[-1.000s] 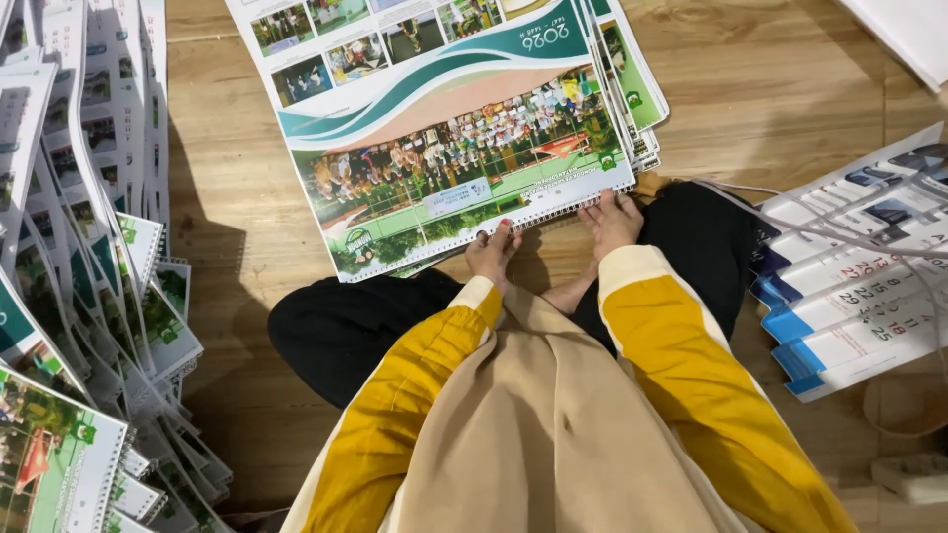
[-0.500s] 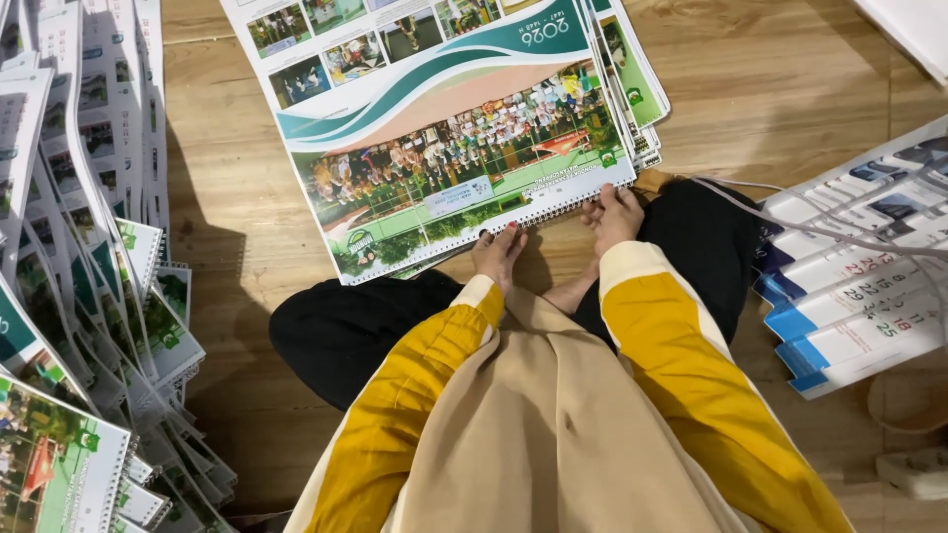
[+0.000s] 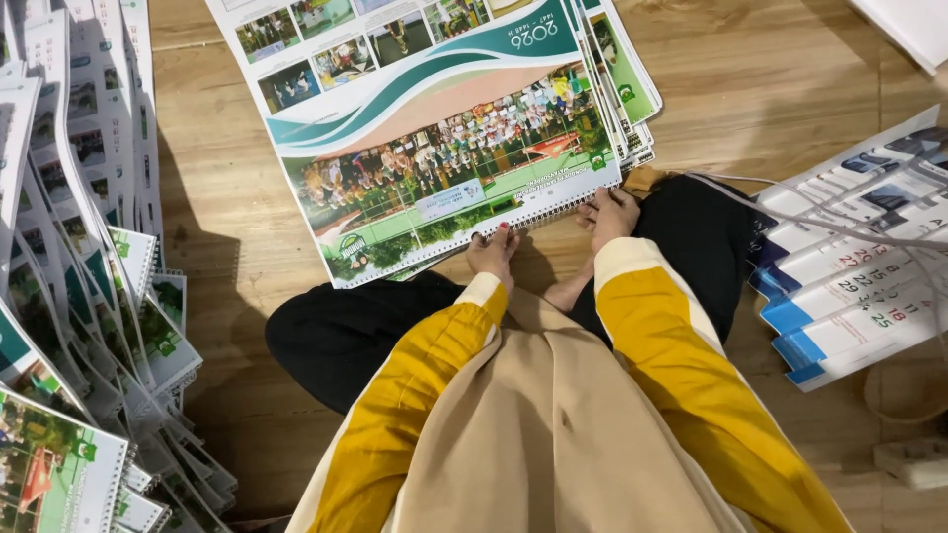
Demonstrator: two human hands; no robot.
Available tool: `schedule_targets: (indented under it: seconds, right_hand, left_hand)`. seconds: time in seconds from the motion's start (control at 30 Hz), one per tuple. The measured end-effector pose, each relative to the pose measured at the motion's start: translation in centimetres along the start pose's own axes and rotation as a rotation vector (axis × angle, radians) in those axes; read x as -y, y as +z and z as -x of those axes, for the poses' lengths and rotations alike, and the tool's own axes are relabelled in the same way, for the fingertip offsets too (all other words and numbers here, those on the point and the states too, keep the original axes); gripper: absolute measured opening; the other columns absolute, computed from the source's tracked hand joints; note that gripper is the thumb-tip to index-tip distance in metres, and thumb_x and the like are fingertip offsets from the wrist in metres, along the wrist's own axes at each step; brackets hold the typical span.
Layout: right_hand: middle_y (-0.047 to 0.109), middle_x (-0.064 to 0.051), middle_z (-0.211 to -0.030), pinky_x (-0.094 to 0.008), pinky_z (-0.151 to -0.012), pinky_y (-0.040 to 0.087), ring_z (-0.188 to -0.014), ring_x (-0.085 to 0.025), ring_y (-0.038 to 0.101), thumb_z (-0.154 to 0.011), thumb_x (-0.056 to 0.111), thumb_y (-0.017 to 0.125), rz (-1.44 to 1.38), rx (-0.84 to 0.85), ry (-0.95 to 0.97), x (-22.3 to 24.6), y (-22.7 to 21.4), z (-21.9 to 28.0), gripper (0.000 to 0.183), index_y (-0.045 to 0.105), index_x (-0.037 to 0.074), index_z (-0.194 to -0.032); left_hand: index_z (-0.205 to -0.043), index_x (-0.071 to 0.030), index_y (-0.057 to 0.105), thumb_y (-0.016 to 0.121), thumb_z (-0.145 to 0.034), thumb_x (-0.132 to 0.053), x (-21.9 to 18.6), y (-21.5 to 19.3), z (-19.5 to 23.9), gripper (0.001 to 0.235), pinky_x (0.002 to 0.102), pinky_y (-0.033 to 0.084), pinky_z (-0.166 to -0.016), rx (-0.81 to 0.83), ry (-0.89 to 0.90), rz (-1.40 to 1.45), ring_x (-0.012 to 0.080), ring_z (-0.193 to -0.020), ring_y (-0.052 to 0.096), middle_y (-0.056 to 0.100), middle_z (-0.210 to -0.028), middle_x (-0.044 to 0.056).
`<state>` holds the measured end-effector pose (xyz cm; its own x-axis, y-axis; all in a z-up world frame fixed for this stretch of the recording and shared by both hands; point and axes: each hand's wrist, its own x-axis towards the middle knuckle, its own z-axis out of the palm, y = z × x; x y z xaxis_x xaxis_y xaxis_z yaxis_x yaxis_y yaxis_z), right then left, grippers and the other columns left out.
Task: A person sits on the floor of a print shop, carefully picking up large printed calendar sheets one by one, aligning them with a stack, and placing them down to organize the production run.
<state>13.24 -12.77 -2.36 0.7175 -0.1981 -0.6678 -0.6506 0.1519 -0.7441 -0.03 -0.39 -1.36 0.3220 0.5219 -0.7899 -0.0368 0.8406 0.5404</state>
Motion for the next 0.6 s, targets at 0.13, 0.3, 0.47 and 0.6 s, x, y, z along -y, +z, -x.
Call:
schedule_targets:
  seconds: [0.13, 0.3, 0.47, 0.6]
  right_hand:
    - [0.050, -0.007, -0.075, -0.034, -0.045, 0.058, -0.056, -0.021, 0.065, -0.088, 0.018, 0.052, 0.029, 0.000, 0.044, -0.1, -0.2, -1.2, 0.019, 0.044, 0.011, -0.104]
    - [0.040, -0.007, -0.084, -0.040, -0.065, 0.060, -0.076, -0.026, 0.060, -0.088, 0.017, 0.052, -0.144, 0.101, 0.168, 1.0, -0.2, 2.3, 0.017, 0.040, 0.011, -0.097]
    - [0.040, -0.009, -0.093, -0.041, -0.071, 0.060, -0.087, -0.026, 0.053, -0.090, 0.012, 0.052, -0.069, 0.221, 0.178, 1.8, 0.7, 5.0, 0.016, 0.038, 0.007, -0.096]
    - [0.038, -0.008, -0.092, -0.039, -0.074, 0.058, -0.085, -0.023, 0.051, -0.090, 0.014, 0.053, -0.087, 0.192, 0.128, 1.4, 0.6, 5.0, 0.019, 0.038, 0.005, -0.097]
  left_hand:
    - [-0.092, 0.005, 0.044, 0.072, -0.074, -0.004, 0.7, -0.3, -1.1, 0.034, 0.035, 0.059, -0.071, 0.013, 0.033, -0.001, 0.0284, -0.070, 0.064, 0.040, -0.079, 0.009]
    - [-0.096, 0.005, 0.042, 0.074, -0.072, -0.005, -1.1, 0.2, 1.7, 0.041, 0.036, 0.061, -0.067, -0.033, 0.043, 0.037, 0.0257, -0.064, 0.062, 0.036, -0.080, 0.008]
    - [-0.118, 0.012, 0.028, 0.076, -0.071, -0.003, 1.4, -1.7, -3.0, 0.069, 0.038, 0.060, -0.069, 0.052, 0.003, 0.047, 0.0298, -0.068, 0.062, 0.033, -0.095, 0.018]
    - [-0.108, 0.010, 0.037, 0.078, -0.069, -0.003, -0.4, -0.6, 0.2, 0.058, 0.041, 0.059, -0.073, 0.020, 0.014, 0.021, 0.0262, -0.064, 0.062, 0.032, -0.085, 0.011]
